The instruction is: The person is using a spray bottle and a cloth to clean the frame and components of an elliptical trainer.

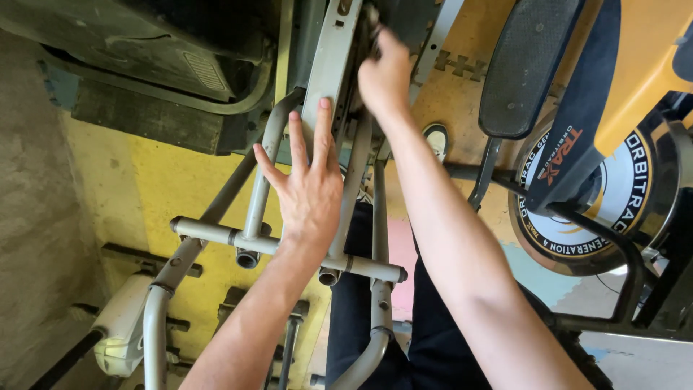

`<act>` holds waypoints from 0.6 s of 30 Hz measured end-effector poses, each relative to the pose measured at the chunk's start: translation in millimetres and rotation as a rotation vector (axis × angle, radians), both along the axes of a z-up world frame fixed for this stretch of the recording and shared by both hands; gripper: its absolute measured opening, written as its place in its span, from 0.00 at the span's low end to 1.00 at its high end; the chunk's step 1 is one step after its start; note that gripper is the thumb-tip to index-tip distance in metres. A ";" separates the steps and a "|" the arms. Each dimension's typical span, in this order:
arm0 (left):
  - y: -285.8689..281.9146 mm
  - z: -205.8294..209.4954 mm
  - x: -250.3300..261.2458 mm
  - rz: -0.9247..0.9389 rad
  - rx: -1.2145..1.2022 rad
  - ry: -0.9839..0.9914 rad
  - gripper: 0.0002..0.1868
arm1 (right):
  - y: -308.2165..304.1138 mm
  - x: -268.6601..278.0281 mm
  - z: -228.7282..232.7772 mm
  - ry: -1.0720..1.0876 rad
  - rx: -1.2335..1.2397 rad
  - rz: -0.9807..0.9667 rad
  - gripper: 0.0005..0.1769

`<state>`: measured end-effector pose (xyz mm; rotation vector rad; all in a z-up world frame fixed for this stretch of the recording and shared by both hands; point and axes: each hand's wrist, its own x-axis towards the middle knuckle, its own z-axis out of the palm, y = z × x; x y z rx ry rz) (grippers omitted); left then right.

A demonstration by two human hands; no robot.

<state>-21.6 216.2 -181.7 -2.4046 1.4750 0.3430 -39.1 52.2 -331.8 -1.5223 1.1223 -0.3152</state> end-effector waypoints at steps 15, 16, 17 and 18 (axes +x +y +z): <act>-1.8 -1.8 1.2 0.023 -0.048 0.023 0.24 | 27.8 -15.4 74.2 0.160 -0.020 0.137 0.12; -2.5 -0.9 2.3 0.020 -0.031 0.022 0.25 | 24.2 -10.0 70.4 0.012 -0.058 0.029 0.12; -0.7 -0.7 1.3 0.022 -0.024 0.023 0.25 | 19.0 -8.5 41.1 0.014 -0.051 0.031 0.12; 1.3 -0.2 0.4 0.015 -0.034 0.011 0.25 | 14.4 -7.0 12.0 -0.004 -0.136 -0.013 0.15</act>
